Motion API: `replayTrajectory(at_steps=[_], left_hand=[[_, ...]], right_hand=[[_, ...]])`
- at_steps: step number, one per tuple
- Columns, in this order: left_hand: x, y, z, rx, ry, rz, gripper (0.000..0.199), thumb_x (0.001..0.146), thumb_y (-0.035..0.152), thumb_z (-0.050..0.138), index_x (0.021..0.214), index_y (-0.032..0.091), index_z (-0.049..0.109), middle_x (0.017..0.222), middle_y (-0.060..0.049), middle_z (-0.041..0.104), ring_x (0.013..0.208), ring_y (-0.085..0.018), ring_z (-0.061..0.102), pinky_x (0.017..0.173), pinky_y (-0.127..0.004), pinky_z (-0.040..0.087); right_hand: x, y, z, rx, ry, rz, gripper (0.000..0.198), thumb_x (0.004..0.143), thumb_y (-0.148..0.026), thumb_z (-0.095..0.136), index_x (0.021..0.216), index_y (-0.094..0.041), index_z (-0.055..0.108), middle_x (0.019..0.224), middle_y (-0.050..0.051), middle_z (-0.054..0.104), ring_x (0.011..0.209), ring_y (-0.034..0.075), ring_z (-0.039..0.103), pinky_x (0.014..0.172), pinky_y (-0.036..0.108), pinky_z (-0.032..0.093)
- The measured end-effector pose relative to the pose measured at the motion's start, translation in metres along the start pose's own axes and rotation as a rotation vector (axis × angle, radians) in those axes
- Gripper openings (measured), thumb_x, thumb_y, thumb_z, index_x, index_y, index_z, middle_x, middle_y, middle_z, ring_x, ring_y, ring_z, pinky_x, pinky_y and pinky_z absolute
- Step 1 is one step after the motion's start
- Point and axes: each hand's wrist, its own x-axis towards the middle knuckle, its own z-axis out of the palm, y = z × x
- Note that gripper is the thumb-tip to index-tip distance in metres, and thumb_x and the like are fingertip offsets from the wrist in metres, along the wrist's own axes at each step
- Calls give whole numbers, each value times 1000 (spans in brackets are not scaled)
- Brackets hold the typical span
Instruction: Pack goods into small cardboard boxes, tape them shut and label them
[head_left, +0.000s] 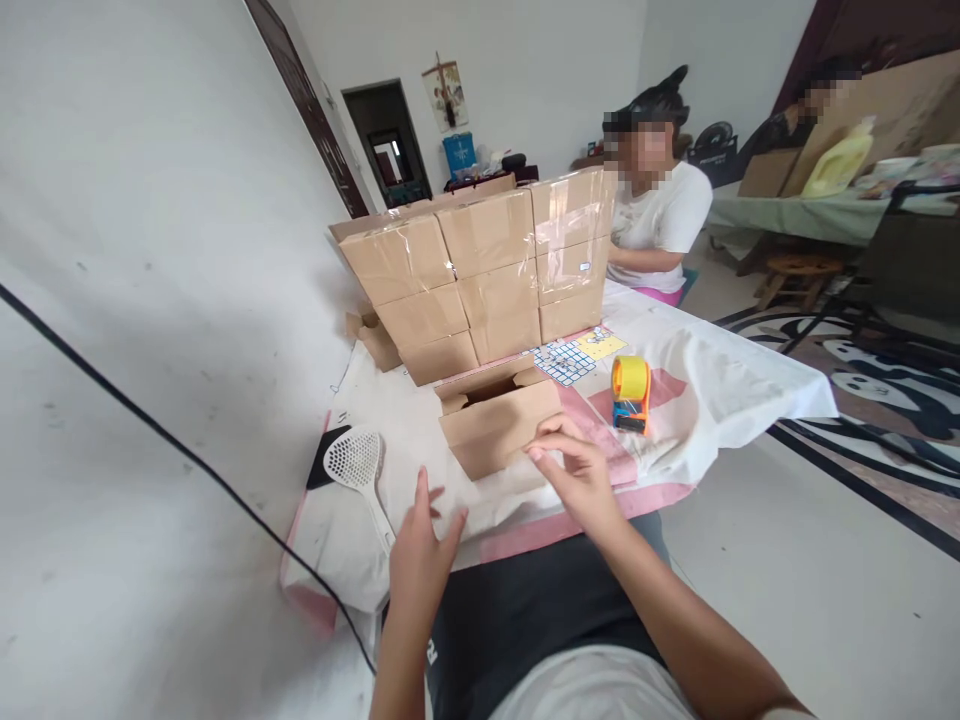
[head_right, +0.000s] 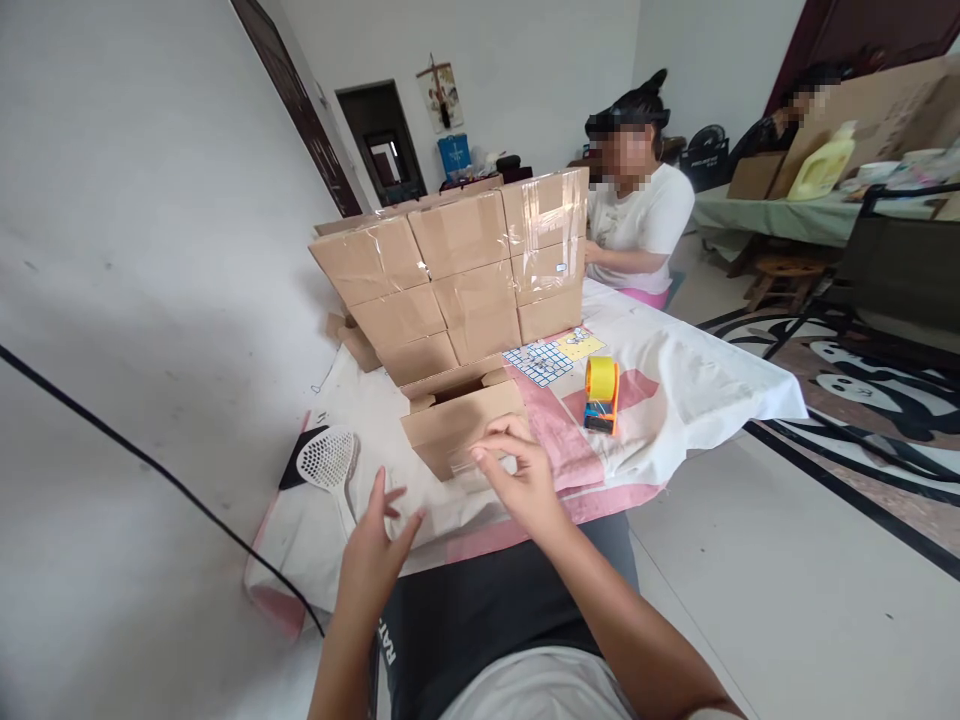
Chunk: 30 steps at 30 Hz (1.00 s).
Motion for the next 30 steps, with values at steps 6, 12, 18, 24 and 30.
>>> replayTrajectory(at_steps=[6, 12, 18, 24, 30], left_hand=[[97, 57, -13, 275, 367, 554, 62, 100, 35, 49, 158, 21, 36, 161, -15, 47, 151, -34, 39, 120, -55, 34], [136, 72, 21, 389, -19, 680, 61, 101, 16, 34, 161, 23, 32, 156, -11, 54, 155, -30, 35, 120, -55, 37], [133, 69, 16, 422, 106, 547, 64, 99, 34, 50, 160, 24, 34, 167, -14, 36, 155, -37, 32, 121, -63, 29], [129, 77, 13, 452, -79, 526, 48, 101, 23, 42, 148, 24, 53, 112, -10, 79, 103, -26, 74, 116, -51, 39], [115, 74, 22, 431, -104, 549, 49, 98, 41, 56, 141, 18, 57, 144, -15, 65, 136, -31, 58, 116, -47, 41]], right_hand=[[27, -27, -39, -167, -147, 17, 8, 92, -32, 75, 89, -32, 82, 102, 6, 64, 110, 25, 58, 99, 46, 42], [52, -35, -46, -102, -259, 31, 7, 89, -37, 78, 86, -32, 84, 115, 8, 68, 122, 27, 57, 109, 52, 40], [86, -23, -32, 11, -249, 88, 8, 85, -38, 82, 83, -30, 84, 114, 7, 68, 119, 26, 59, 111, 50, 42], [83, -27, -32, 149, -289, 27, 9, 86, -38, 81, 82, -31, 83, 113, 6, 69, 115, 25, 61, 107, 48, 45], [98, -12, -26, 164, -260, -19, 11, 88, -39, 78, 83, -30, 82, 111, 5, 71, 110, 24, 64, 107, 49, 45]])
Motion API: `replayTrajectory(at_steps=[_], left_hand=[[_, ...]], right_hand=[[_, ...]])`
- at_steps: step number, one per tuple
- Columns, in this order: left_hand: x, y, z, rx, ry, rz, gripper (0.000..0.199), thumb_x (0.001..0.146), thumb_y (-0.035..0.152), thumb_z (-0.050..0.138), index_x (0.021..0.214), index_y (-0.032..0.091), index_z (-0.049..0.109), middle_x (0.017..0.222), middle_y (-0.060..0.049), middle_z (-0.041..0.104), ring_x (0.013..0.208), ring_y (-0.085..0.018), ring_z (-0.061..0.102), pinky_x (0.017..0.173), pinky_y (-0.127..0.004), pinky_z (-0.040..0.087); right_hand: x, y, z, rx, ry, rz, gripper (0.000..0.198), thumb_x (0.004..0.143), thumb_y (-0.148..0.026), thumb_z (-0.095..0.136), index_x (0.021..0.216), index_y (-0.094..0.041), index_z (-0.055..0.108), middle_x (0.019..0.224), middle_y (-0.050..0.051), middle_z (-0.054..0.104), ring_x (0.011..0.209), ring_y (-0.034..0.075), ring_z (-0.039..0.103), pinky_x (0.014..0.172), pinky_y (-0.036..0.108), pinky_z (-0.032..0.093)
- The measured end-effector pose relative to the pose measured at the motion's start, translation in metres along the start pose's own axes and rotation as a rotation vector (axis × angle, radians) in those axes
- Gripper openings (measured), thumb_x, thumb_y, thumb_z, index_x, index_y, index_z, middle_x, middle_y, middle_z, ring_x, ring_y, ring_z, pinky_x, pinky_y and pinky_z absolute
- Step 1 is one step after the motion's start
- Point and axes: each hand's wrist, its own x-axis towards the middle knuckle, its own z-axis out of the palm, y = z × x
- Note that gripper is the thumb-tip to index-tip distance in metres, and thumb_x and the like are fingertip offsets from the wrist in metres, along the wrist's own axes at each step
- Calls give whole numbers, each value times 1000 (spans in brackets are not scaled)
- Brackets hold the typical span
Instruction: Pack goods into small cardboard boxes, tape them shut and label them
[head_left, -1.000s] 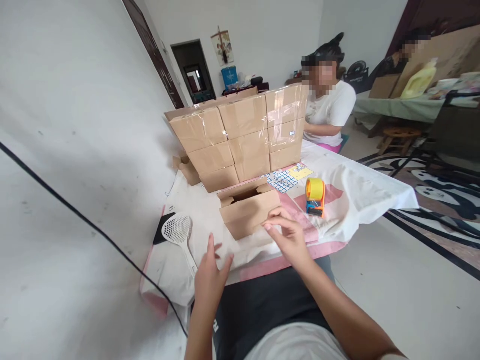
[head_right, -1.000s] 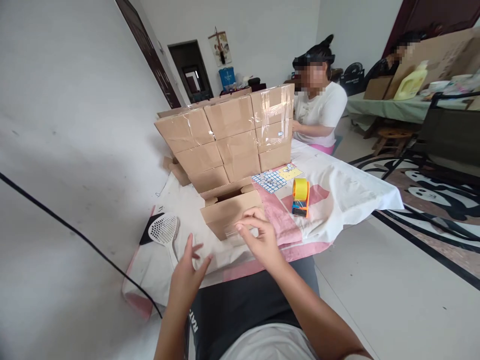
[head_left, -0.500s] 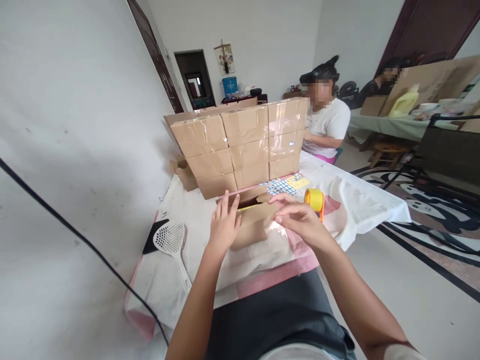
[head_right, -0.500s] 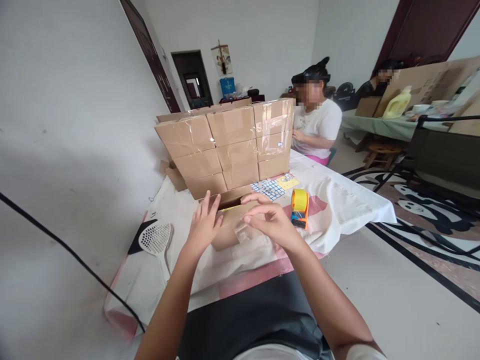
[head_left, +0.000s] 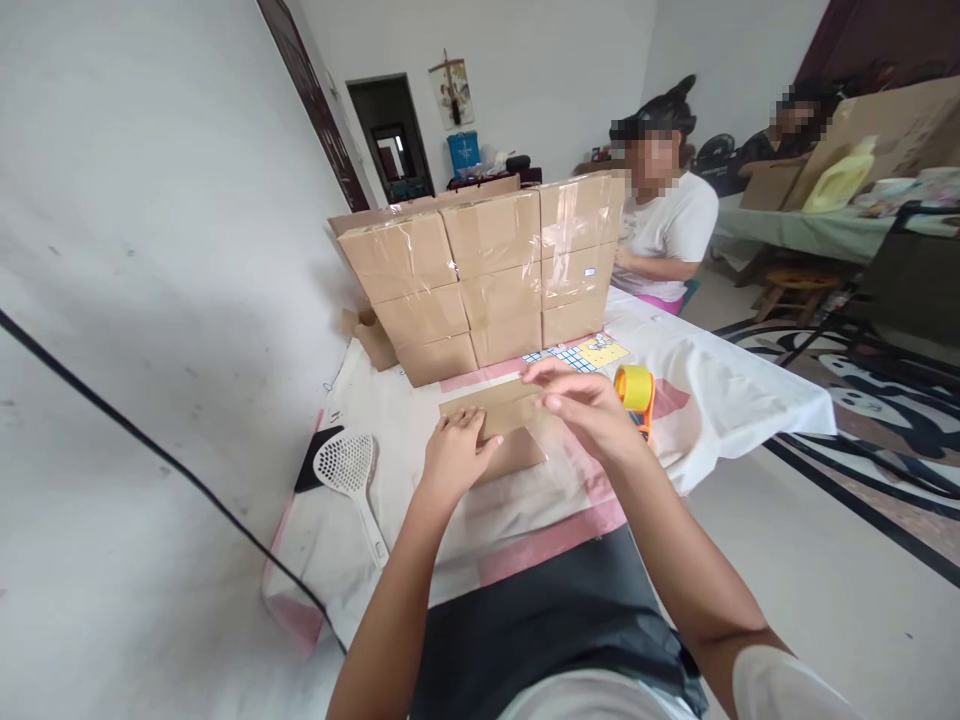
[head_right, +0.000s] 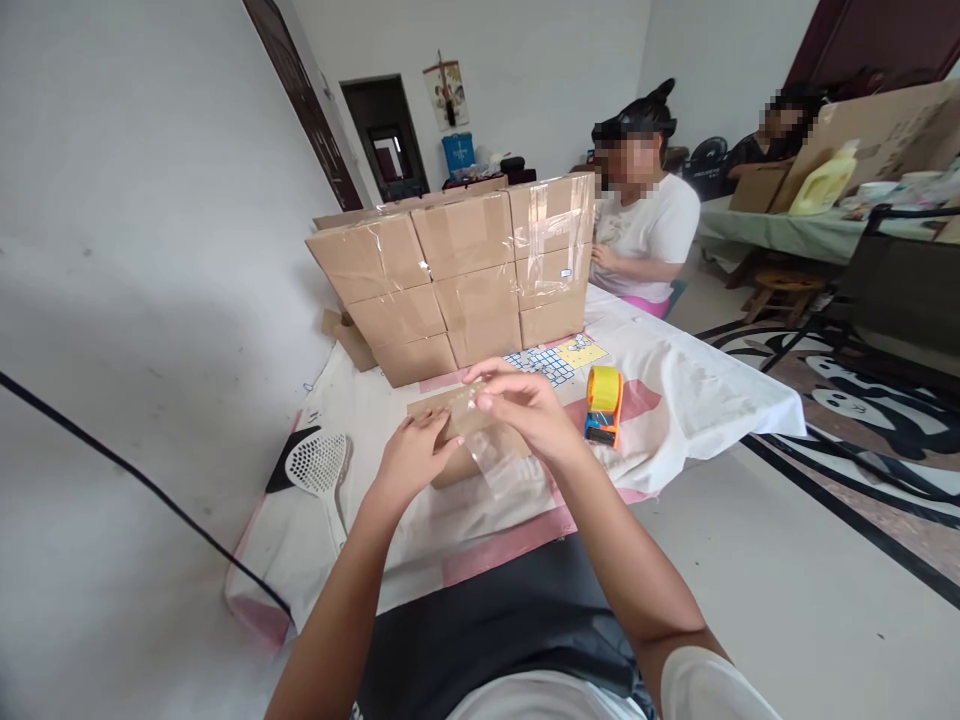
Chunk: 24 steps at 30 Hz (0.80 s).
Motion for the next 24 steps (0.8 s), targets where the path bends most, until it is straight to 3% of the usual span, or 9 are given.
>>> replayTrajectory(at_steps=[3, 5, 8, 10, 16, 20, 24], left_hand=[[-5, 2, 4, -11, 8, -13, 61, 95, 41, 61, 150, 17, 47, 147, -16, 62, 139, -32, 56, 118, -48, 39], [-7, 1, 7, -51, 17, -56, 78, 94, 41, 62, 160, 15, 30, 148, -18, 60, 139, -32, 55, 117, -48, 40], [-10, -1, 12, -148, 23, -106, 93, 93, 40, 63, 164, 13, 10, 150, -17, 59, 143, -31, 52, 118, -48, 40], [-11, -2, 14, -174, 38, -94, 91, 93, 38, 62, 165, 16, 10, 150, -15, 60, 146, -31, 49, 119, -49, 39], [-13, -2, 15, -130, 71, -38, 77, 94, 37, 61, 162, 24, 27, 150, -14, 59, 147, -33, 47, 118, -52, 39], [-14, -1, 15, -128, 75, -39, 80, 93, 37, 62, 163, 22, 26, 149, -15, 60, 147, -34, 48, 118, -52, 39], [-14, 0, 13, -170, 75, -91, 86, 91, 39, 64, 164, 20, 22, 147, -15, 62, 143, -35, 50, 112, -50, 45]], right_hand=[[25, 43, 4, -328, 83, -48, 10, 87, -31, 77, 79, -26, 81, 109, 6, 72, 112, 26, 61, 110, 50, 39], [38, 74, 6, -481, 50, 20, 9, 84, -26, 76, 77, -23, 80, 109, 8, 73, 117, 28, 58, 113, 51, 35], [47, 109, 4, -520, -2, 143, 9, 82, -24, 76, 74, -20, 78, 108, 11, 74, 112, 28, 62, 109, 49, 40], [48, 122, 1, -501, -11, 171, 8, 82, -23, 75, 75, -19, 78, 104, 11, 74, 104, 26, 66, 103, 45, 45], [49, 134, -3, -421, -4, 215, 5, 78, -23, 76, 74, -20, 77, 99, 9, 75, 100, 24, 67, 100, 40, 47], [47, 128, -3, -298, -14, 215, 10, 78, -31, 77, 77, -21, 77, 95, 6, 76, 97, 23, 67, 98, 38, 48], [42, 115, -5, -120, -67, 229, 22, 80, -42, 78, 81, -20, 78, 87, 5, 76, 86, 20, 68, 86, 34, 51]])
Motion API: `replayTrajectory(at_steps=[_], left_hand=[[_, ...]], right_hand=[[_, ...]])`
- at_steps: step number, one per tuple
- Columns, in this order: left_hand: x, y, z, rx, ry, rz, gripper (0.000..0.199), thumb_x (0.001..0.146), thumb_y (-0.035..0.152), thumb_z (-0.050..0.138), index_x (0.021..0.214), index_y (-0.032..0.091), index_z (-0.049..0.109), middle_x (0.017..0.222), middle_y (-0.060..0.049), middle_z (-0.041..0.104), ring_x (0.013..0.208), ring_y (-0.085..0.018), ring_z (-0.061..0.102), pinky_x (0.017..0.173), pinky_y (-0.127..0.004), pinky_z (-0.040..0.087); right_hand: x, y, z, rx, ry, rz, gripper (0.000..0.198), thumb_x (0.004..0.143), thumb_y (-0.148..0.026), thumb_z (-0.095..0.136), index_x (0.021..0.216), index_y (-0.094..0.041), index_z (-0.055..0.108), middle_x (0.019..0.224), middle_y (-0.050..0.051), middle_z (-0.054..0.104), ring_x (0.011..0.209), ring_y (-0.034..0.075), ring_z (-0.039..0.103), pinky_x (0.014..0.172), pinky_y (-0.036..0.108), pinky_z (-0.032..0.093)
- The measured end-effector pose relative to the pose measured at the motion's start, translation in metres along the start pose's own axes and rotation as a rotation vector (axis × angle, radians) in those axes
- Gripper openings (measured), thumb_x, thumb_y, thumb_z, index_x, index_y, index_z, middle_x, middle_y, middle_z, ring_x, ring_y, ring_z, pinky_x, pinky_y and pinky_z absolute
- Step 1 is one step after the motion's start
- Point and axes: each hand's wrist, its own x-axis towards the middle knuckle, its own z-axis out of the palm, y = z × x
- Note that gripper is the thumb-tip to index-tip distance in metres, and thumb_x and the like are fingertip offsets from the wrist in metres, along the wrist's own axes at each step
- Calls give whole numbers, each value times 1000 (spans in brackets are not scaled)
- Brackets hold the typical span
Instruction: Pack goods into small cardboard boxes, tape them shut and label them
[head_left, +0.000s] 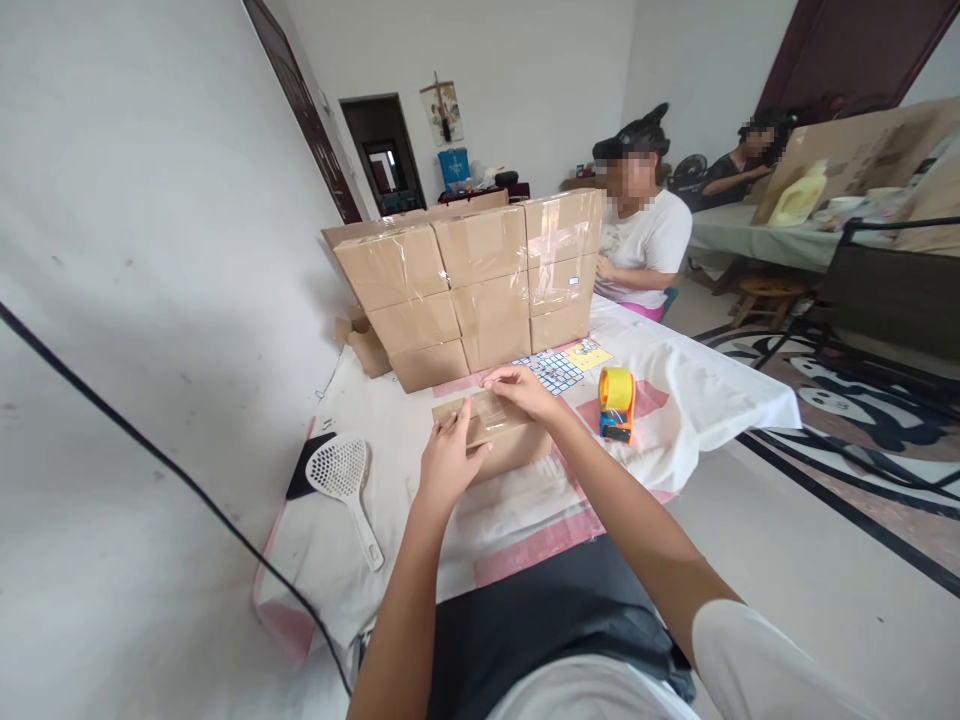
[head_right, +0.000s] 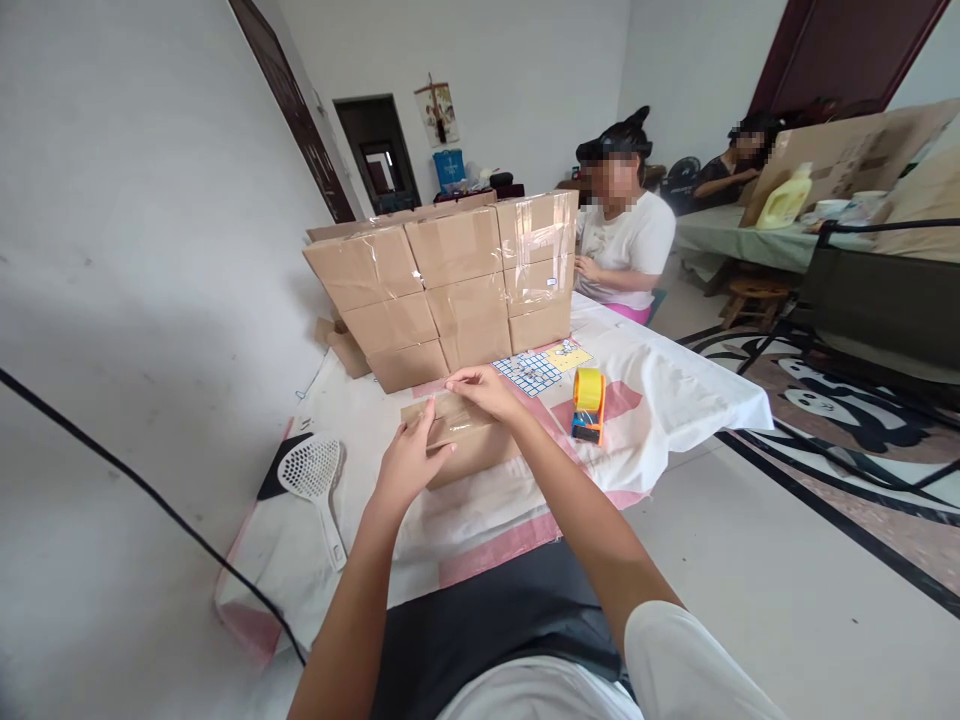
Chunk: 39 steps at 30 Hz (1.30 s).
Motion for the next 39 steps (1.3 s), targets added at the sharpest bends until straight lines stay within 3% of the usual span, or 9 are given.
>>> replayTrajectory(at_steps=[4, 8, 11, 15, 20, 27, 33, 39], left_hand=[[-1, 1, -1, -32, 5, -12, 89, 91, 39, 65, 164, 20, 18, 148, -15, 61, 143, -34, 50, 112, -51, 47], [-1, 1, 1, -31, -3, -18, 88, 91, 38, 65, 164, 19, 19, 150, -15, 59, 143, -33, 51, 117, -51, 42], [-1, 1, 2, -35, 6, -9, 89, 91, 38, 65, 164, 19, 18, 151, -15, 58, 145, -33, 50, 119, -52, 39], [-1, 0, 2, -50, 3, -17, 91, 90, 38, 65, 164, 18, 16, 149, -15, 61, 145, -33, 49, 118, -52, 40], [-2, -1, 4, -76, 17, -12, 93, 90, 38, 65, 165, 20, 13, 146, -15, 63, 144, -33, 50, 117, -53, 40], [-4, -1, 7, -141, 27, -30, 109, 90, 39, 67, 164, 18, -10, 150, -15, 60, 141, -31, 53, 117, -53, 40], [-6, -1, 8, -121, 51, 7, 106, 91, 37, 66, 165, 19, -8, 148, -16, 61, 142, -31, 53, 117, -53, 40], [-7, -6, 13, -97, 59, 34, 104, 93, 40, 64, 165, 21, -10, 150, -16, 59, 144, -31, 51, 119, -55, 37]], right_hand=[[-7, -7, -3, 155, -52, 25, 30, 76, -47, 83, 81, -18, 77, 76, 4, 73, 71, 16, 65, 76, 32, 53], [-8, -10, -7, 296, 27, 37, 37, 77, -57, 79, 86, -22, 71, 74, 0, 69, 67, 13, 63, 71, 29, 53], [-6, -10, -8, 333, -4, 80, 36, 76, -53, 80, 87, -21, 68, 74, -1, 68, 66, 12, 63, 68, 27, 54], [-5, -8, -1, 295, -141, 154, 31, 71, -34, 84, 95, -19, 70, 80, 0, 71, 62, 11, 65, 61, 24, 53], [-8, -10, 3, 238, -220, 186, 41, 67, -16, 77, 108, -20, 67, 97, 0, 71, 60, 9, 64, 61, 23, 54], [-16, -7, 4, 106, -251, 124, 47, 69, -14, 67, 115, -21, 61, 115, 3, 64, 66, 8, 65, 58, 21, 51], [-22, -7, 8, 0, -222, 121, 46, 70, -13, 59, 115, -23, 58, 122, 5, 63, 64, 8, 63, 47, 18, 41], [-25, -12, 8, 9, -208, 109, 48, 70, -15, 57, 117, -22, 56, 125, 6, 58, 61, 7, 61, 46, 20, 42]])
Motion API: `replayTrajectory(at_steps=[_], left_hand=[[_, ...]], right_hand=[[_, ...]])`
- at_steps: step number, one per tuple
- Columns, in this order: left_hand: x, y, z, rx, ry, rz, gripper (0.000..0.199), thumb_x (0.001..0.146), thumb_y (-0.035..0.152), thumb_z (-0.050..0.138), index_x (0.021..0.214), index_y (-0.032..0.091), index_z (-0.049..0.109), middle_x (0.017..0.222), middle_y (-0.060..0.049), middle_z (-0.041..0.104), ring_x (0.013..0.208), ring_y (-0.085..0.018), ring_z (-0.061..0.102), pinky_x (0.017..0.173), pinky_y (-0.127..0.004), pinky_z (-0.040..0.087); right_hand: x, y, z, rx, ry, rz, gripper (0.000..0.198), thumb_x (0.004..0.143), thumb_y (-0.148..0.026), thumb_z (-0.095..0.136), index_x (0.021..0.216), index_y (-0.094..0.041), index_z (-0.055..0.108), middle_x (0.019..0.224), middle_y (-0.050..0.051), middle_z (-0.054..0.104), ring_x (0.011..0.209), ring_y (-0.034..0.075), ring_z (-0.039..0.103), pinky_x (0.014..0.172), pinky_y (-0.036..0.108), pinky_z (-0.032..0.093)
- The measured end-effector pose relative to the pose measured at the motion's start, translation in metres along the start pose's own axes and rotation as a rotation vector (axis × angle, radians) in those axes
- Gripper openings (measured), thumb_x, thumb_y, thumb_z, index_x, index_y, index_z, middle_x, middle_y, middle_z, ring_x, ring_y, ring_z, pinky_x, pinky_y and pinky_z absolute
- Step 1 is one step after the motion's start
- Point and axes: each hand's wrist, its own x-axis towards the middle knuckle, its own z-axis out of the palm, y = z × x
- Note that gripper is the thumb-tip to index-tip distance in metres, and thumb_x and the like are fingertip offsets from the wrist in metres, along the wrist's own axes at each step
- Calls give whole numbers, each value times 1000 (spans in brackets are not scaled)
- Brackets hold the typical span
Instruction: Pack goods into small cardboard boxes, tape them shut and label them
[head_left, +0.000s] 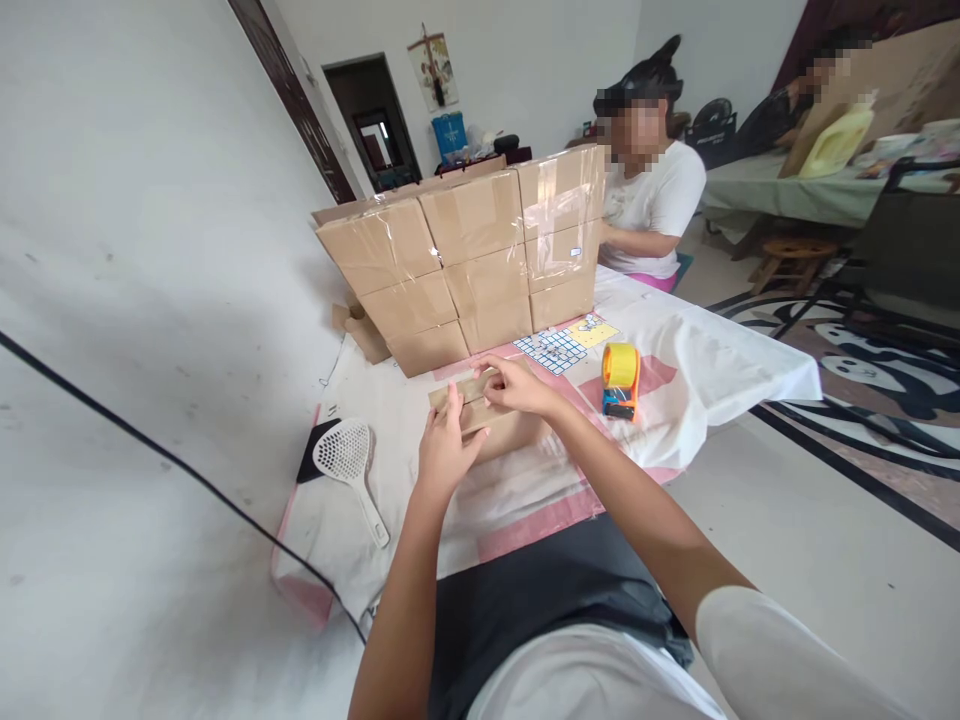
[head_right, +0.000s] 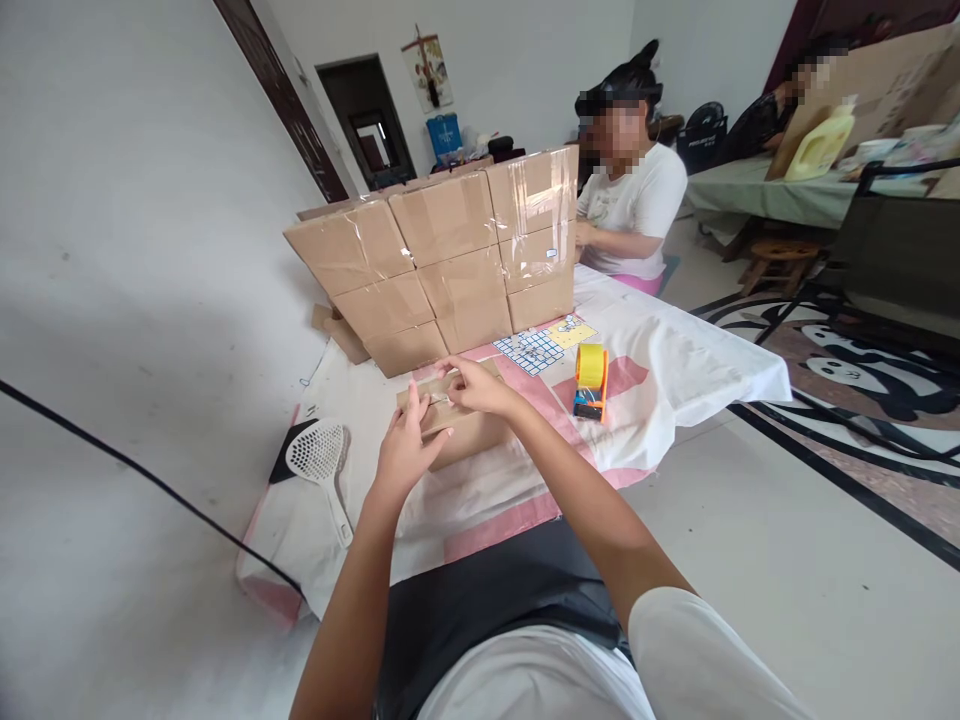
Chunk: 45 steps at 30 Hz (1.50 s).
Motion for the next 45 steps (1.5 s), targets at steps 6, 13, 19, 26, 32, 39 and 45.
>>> replayTrajectory(at_steps=[6, 13, 19, 26, 32, 39, 45], left_hand=[[-1, -2, 2, 13, 11, 17, 103, 94, 41, 63, 165, 20, -9, 152, -18, 57, 146, -30, 50, 123, -56, 31], [-5, -4, 7, 31, 34, 43, 99, 94, 42, 62, 165, 20, -3, 156, -19, 52, 149, -32, 45, 125, -58, 27], [-6, -5, 8, 68, 45, 64, 86, 96, 44, 60, 165, 19, 14, 160, -17, 47, 153, -36, 38, 124, -61, 27], [-6, -14, 9, 146, 46, 146, 48, 100, 42, 55, 146, 28, 57, 157, -13, 52, 149, -37, 44, 119, -62, 33], [-7, -18, 11, 241, 50, 204, 39, 102, 38, 50, 138, 34, 65, 160, -14, 48, 149, -38, 44, 117, -64, 36], [-11, -19, 13, 269, 86, 241, 37, 103, 37, 49, 134, 36, 68, 161, -16, 45, 149, -39, 44, 115, -66, 37], [-11, -18, 14, 252, 103, 239, 36, 103, 36, 50, 133, 35, 69, 160, -16, 46, 149, -39, 44, 116, -65, 38]], right_hand=[[-2, 4, 0, 18, -40, -19, 47, 70, -15, 58, 117, -22, 57, 119, 5, 59, 62, 5, 56, 50, 18, 45], [-6, 5, 3, -66, -28, -75, 46, 70, -12, 56, 115, -20, 58, 113, 5, 60, 61, 7, 54, 51, 20, 44], [-6, 8, 4, -157, -13, -109, 46, 72, -9, 54, 117, -19, 56, 112, 6, 61, 61, 7, 57, 51, 20, 44], [-7, 4, 5, -174, 3, -90, 49, 72, -5, 53, 120, -19, 55, 117, 7, 62, 64, 7, 59, 52, 18, 44], [-6, 6, 6, -222, 29, -98, 49, 73, -4, 54, 119, -18, 55, 115, 7, 64, 65, 8, 61, 55, 19, 46], [-6, 7, 7, -227, 52, -109, 49, 73, -5, 53, 120, -18, 55, 116, 7, 63, 62, 6, 59, 54, 18, 45], [-7, -3, 8, -159, 120, -51, 33, 82, -17, 55, 115, -18, 56, 97, 3, 67, 57, 10, 61, 51, 21, 42]])
